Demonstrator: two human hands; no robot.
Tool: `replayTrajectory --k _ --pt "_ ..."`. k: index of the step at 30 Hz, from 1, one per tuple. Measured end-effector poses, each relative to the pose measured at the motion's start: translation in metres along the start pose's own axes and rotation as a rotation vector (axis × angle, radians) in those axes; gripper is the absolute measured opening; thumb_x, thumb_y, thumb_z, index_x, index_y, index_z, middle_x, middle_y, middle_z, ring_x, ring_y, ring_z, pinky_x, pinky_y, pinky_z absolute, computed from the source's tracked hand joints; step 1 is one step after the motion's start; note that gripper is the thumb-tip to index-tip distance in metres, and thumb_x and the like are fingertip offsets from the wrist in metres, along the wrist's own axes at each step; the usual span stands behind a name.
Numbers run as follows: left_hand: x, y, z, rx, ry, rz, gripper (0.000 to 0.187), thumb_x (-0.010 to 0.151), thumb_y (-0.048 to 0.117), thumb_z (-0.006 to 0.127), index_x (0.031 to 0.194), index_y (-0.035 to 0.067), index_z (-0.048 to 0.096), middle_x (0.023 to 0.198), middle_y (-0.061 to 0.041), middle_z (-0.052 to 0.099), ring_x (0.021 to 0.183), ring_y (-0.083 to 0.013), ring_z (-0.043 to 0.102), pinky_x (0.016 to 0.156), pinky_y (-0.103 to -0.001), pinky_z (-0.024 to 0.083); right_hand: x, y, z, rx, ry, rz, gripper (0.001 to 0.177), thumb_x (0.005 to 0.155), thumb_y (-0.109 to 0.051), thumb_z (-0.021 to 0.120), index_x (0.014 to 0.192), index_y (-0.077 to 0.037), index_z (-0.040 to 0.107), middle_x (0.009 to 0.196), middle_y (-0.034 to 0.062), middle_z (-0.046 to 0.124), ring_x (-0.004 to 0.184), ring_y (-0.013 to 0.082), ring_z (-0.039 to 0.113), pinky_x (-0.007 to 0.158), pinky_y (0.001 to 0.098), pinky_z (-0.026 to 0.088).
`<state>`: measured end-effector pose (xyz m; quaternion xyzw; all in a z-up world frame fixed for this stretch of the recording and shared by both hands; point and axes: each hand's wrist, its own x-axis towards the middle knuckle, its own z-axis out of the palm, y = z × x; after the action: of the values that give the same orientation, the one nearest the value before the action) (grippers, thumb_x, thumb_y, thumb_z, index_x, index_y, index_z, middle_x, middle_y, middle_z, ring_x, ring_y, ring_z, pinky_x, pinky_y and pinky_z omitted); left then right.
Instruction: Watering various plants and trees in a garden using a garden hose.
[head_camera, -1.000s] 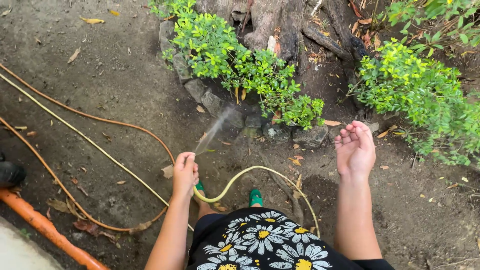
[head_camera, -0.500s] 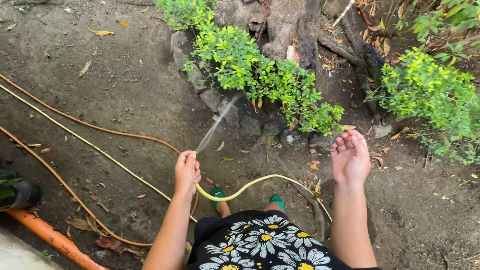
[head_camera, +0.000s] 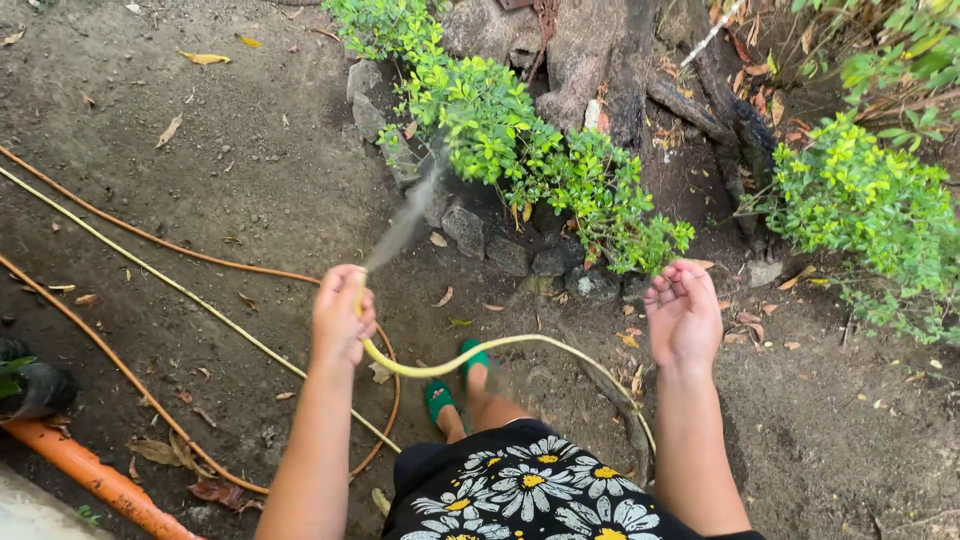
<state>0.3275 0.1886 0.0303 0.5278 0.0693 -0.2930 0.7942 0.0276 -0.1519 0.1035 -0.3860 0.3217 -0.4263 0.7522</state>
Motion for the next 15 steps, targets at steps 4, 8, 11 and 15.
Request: replayTrajectory --k 4,8,11,15 --pt "0.005 -0.016 0.017 0.04 -0.094 -0.126 0.009 0.103 0.023 0.056 0.109 0.017 0.056 0.067 0.0 0.051 0.039 -0.0056 0.034 0.034 -0.023 0.024 0.017 -0.001 0.008 -0.007 -0.017 0.015 0.013 0.102 -0.016 0.055 0.113 -0.012 0.06 0.102 0.0002 0.062 0.094 0.0145 0.058 0.086 0.0324 0.048" --pt "0.009 -0.004 0.03 -0.04 -0.102 -0.031 0.01 0.102 0.023 0.055 0.11 0.017 0.057 0.068 -0.001 0.052 0.04 -0.0047 0.034 0.034 -0.022 0.024 0.035 -0.003 0.017 0.016 -0.032 -0.009 0.013 0.104 -0.016 0.054 0.113 -0.011 0.061 0.102 0.001 0.062 0.095 0.0141 0.057 0.087 0.0324 0.047" --pt "0.014 -0.001 0.042 -0.081 -0.068 0.018 0.009 0.104 0.024 0.055 0.111 0.017 0.056 0.069 0.0 0.052 0.042 -0.0044 0.035 0.035 -0.022 0.025 0.049 -0.007 0.025 -0.002 -0.039 -0.007 0.012 0.103 -0.015 0.054 0.112 -0.011 0.06 0.102 0.001 0.062 0.096 0.0139 0.058 0.089 0.0322 0.048" --pt "0.031 -0.047 0.055 -0.001 -0.092 -0.095 0.01 0.103 0.025 0.055 0.109 0.017 0.058 0.066 0.0 0.05 0.04 -0.0047 0.033 0.034 -0.023 0.024 0.072 -0.006 0.029 -0.008 -0.049 0.024 0.012 0.101 -0.014 0.054 0.112 -0.011 0.06 0.102 0.0002 0.062 0.095 0.0135 0.057 0.087 0.0321 0.048"
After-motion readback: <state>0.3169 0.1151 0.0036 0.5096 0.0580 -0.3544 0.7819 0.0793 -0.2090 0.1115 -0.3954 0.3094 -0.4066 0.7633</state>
